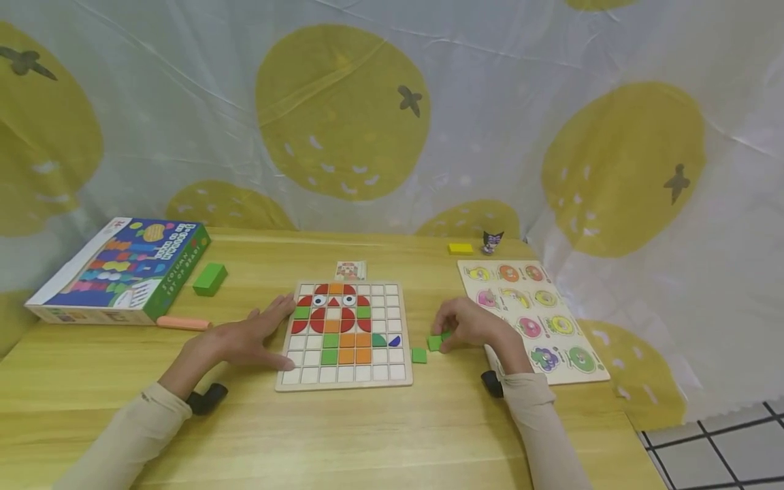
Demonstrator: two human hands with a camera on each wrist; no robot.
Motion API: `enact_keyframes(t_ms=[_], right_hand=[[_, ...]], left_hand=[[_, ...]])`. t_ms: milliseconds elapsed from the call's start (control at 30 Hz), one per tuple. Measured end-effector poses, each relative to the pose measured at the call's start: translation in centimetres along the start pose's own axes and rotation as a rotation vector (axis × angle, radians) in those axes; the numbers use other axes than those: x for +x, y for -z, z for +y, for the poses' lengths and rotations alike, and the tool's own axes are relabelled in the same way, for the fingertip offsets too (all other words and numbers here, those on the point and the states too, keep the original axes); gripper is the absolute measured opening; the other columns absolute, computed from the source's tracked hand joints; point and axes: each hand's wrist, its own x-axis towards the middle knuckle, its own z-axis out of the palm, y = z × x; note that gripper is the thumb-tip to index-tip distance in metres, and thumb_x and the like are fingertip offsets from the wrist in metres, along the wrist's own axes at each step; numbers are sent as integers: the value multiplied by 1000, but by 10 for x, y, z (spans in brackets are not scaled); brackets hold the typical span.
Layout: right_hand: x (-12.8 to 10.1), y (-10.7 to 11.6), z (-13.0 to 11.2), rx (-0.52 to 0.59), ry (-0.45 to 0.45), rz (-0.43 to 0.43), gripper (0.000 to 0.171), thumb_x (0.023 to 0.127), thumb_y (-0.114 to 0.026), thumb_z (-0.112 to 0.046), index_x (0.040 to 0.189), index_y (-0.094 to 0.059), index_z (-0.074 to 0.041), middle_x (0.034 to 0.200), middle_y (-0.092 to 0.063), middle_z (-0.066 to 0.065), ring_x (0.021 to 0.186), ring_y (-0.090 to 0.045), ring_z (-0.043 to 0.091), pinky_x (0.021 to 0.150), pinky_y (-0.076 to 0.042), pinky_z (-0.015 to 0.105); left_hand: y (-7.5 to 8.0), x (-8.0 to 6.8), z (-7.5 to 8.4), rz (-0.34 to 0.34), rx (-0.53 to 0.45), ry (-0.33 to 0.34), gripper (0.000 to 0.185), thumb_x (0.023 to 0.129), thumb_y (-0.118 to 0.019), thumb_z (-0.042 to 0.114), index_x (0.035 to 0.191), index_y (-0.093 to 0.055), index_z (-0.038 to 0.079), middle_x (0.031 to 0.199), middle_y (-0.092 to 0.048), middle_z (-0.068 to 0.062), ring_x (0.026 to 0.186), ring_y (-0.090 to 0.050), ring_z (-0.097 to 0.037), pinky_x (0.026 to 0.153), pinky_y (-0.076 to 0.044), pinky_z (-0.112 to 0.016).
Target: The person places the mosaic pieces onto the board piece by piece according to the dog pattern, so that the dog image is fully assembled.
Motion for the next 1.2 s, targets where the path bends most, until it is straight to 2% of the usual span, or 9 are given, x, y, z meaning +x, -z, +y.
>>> enact_keyframes(t_ms=[233,467,667,833,967,1200], right_hand=[[0,2,-6,10,-9,7,16,81,-93,-3,83,-79,-10,78,-69,-6,72,-55,12,65,-48,24],[3,5,-16,63,46,68,11,89,-88,-6,85,-83,-14,79,-76,-6,68,-55,10,63,-48,23],[22,-15,-45,131,68,104,8,94,-85,-8,89,-85,-14,84,-78,-4,71,-58,11,63,-49,23],[36,-37,-67,115,80,56,6,94,-85,-10,89,-86,-13,79,-74,-8,70,-55,9,63,-45,22],[39,-49,-73,107,83,31,9,93,-85,-5,86,-84,-10,79,-75,-7,70,-56,6,64,-48,20],[38,-57,-75,98,114,69,10,89,-86,1,84,-82,-6,81,-75,-3,68,-57,5,62,-50,20]], left_hand=[[0,1,0,0,9,-5,122,92,-85,49,171,-9,-3,179,4,-27,165,1,-47,130,-3,-68],[0,1,-2,-4,-1,-4,122,91,-85,48,171,-8,-3,179,4,-27,165,2,-47,130,-2,-69],[1,2,-3,-3,2,-9,123,92,-85,49,171,-7,-3,179,4,-27,165,2,-47,130,-2,-68],[1,2,-2,-5,-4,-3,123,92,-85,48,171,-6,-3,179,5,-27,165,3,-47,130,-2,-69],[0,2,-1,-9,-4,-2,123,92,-85,48,171,-7,-2,179,5,-26,165,2,-47,130,-1,-68],[0,2,-1,-6,13,-3,122,92,-85,48,171,-8,-3,179,3,-27,165,1,-46,131,-2,-68]])
